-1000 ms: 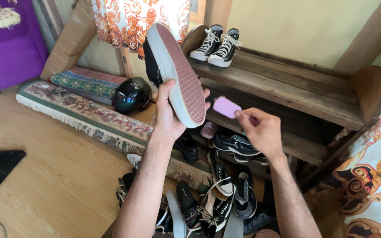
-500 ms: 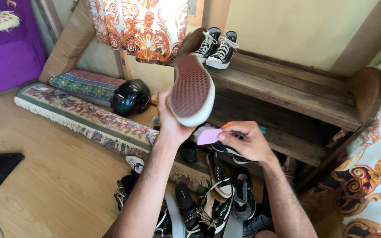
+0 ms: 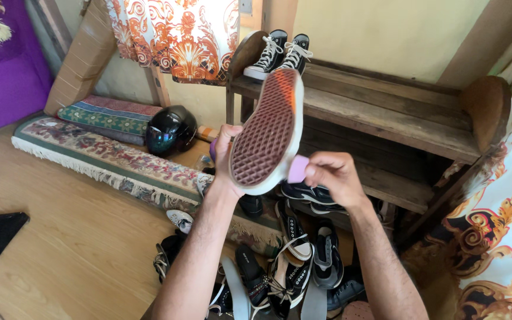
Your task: The person laces a black high-top sneaker on a wooden shelf, then picks up a black slip-on shoe and scrubs its upper and sole with a pink brush. The person places the slip-on back among other shoes on the floor.
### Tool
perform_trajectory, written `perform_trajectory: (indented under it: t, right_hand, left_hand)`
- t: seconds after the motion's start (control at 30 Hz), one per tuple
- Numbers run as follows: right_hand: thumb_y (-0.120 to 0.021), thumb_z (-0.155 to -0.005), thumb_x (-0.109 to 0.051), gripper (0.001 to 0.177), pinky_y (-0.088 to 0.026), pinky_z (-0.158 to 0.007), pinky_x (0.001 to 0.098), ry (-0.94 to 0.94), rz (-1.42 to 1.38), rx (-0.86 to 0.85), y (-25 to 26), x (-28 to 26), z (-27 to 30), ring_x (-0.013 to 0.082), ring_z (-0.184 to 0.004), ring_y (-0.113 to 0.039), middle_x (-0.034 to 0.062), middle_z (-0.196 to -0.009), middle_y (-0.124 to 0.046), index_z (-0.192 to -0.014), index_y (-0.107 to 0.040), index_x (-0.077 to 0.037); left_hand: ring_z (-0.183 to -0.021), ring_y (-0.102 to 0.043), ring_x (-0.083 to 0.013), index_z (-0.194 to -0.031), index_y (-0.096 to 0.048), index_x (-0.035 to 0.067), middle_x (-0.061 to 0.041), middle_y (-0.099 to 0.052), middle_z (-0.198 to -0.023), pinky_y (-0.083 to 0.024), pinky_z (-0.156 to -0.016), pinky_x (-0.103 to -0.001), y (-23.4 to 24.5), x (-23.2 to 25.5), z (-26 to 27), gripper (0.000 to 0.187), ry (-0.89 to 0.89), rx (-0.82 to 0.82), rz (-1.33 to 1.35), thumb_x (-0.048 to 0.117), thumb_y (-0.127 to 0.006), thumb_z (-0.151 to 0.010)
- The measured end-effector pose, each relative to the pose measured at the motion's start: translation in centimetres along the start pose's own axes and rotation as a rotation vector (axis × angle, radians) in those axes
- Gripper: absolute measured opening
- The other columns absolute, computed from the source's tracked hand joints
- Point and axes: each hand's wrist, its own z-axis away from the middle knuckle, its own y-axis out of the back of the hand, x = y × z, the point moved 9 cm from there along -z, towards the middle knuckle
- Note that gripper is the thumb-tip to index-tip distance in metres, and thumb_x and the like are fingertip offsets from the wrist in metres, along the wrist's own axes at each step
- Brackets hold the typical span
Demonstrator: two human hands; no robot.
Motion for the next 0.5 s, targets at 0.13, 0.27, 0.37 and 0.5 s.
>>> perform_trajectory:
  t: [0.13,0.27,0.37,0.5]
  right_hand:
    - [-0.068,-0.100,-0.024,0.021,-0.049,-0.056,0.0252,-0.049,-0.057,0.178,2.8,0.6,-0.1,0.0094,-0.060,-0.058,0.0021,-0.069,-0.067,-0.090,-0.074,-0.006]
    - [-0.064,-0.106,-0.024,0.027,-0.039,-0.053,0.0240,-0.148,0.059,0.394,5.2,0.4,0.2,0.0087,-0.056,-0.051,0.0020,-0.066,-0.061,-0.089,-0.073,-0.005]
    - [-0.064,-0.105,-0.024,0.027,-0.042,-0.055,0.0233,-0.107,0.019,0.340,5.0,-0.5,0.2,0.0076,-0.059,-0.053,0.0013,-0.068,-0.062,-0.088,-0.072,-0.006]
    - [-0.066,-0.102,-0.025,0.025,-0.049,-0.054,0.0244,-0.027,-0.013,0.059,2.2,-0.6,-0.2,0.0078,-0.059,-0.058,0.0015,-0.069,-0.066,-0.087,-0.072,-0.006]
  left_hand:
    - [-0.099,-0.073,-0.0305,-0.136,-0.061,-0.011,-0.024,-0.070,-0.122,-0.062,-0.086,-0.043,0.5,0.2,0.1,0.064,0.040,-0.095,-0.067,0.038,-0.056,-0.094]
    - [-0.105,-0.073,-0.0312,-0.139,-0.058,-0.011,-0.026,-0.069,-0.126,-0.061,-0.092,-0.044,-0.5,0.0,0.6,0.068,0.098,-0.238,-0.052,0.038,-0.057,-0.092]
    - [-0.109,-0.071,-0.0307,-0.142,-0.056,-0.007,-0.024,-0.068,-0.130,-0.060,-0.095,-0.044,-0.3,0.3,0.9,0.071,0.090,-0.213,-0.087,0.044,-0.061,-0.092]
    - [-0.108,-0.070,-0.0292,-0.143,-0.056,0.006,-0.018,-0.067,-0.128,-0.062,-0.085,-0.045,0.6,-0.4,0.6,0.080,0.107,-0.138,-0.233,0.059,-0.066,-0.084]
